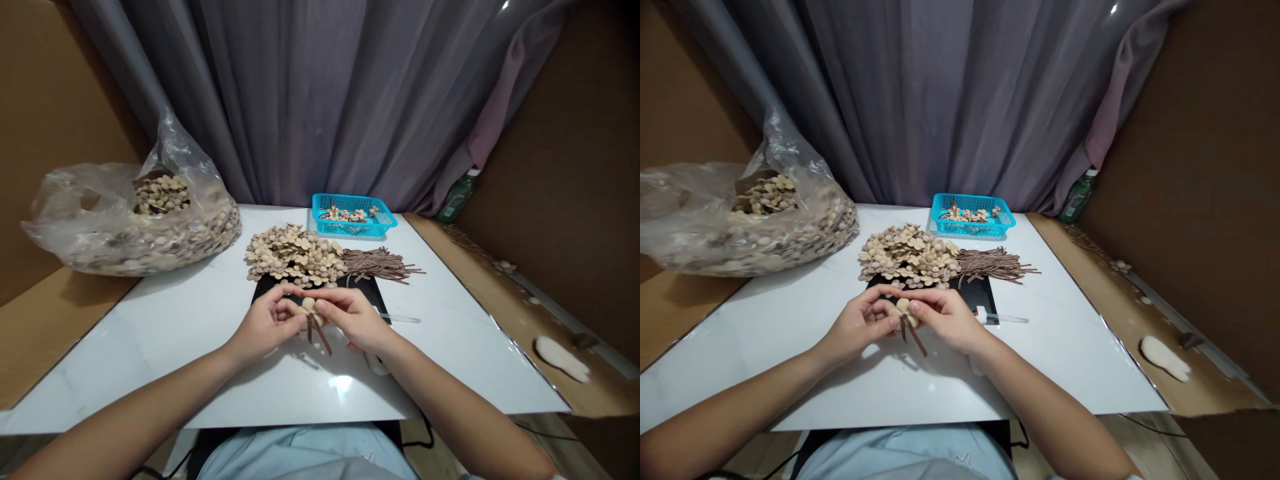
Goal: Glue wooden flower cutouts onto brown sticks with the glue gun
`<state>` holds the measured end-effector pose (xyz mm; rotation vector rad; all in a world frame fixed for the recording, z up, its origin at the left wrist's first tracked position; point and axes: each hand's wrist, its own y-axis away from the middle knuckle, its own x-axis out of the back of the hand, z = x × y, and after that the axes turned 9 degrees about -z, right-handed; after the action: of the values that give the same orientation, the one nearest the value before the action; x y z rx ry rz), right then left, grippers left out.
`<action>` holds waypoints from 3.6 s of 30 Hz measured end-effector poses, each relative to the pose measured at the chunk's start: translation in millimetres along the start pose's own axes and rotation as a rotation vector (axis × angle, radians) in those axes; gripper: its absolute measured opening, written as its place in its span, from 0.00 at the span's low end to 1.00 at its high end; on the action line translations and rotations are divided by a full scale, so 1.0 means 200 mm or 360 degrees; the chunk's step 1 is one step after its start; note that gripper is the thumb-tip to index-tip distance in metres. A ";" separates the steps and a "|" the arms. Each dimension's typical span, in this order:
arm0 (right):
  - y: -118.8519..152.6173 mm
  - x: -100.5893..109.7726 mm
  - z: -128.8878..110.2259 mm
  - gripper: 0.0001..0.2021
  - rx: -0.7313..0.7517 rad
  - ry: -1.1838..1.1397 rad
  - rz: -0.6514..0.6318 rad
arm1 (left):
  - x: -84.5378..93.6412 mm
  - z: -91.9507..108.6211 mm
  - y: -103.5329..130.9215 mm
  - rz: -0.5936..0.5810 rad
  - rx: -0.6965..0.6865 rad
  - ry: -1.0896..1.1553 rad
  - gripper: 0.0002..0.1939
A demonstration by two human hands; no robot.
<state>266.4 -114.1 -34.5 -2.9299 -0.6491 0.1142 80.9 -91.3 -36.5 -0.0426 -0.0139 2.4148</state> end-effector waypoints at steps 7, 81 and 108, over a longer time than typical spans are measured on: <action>0.00 -0.01 0.03 0.12 0.0081 0.0075 0.0040 | 0.01 -0.01 -0.01 -0.0040 0.0140 -0.0066 0.22; 0.00 -0.05 0.04 0.16 -0.0045 -0.0354 0.0078 | 0.00 -0.04 0.00 0.0056 -0.0121 -0.0369 0.15; 0.02 -0.05 0.03 0.21 -0.0072 -0.0365 0.0231 | -0.01 -0.01 0.02 0.0410 -0.0153 -0.0194 0.13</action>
<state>257.3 -120.8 -40.0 -3.0323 -0.4714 0.4623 79.4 -95.3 -39.2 0.0623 -0.1911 2.6696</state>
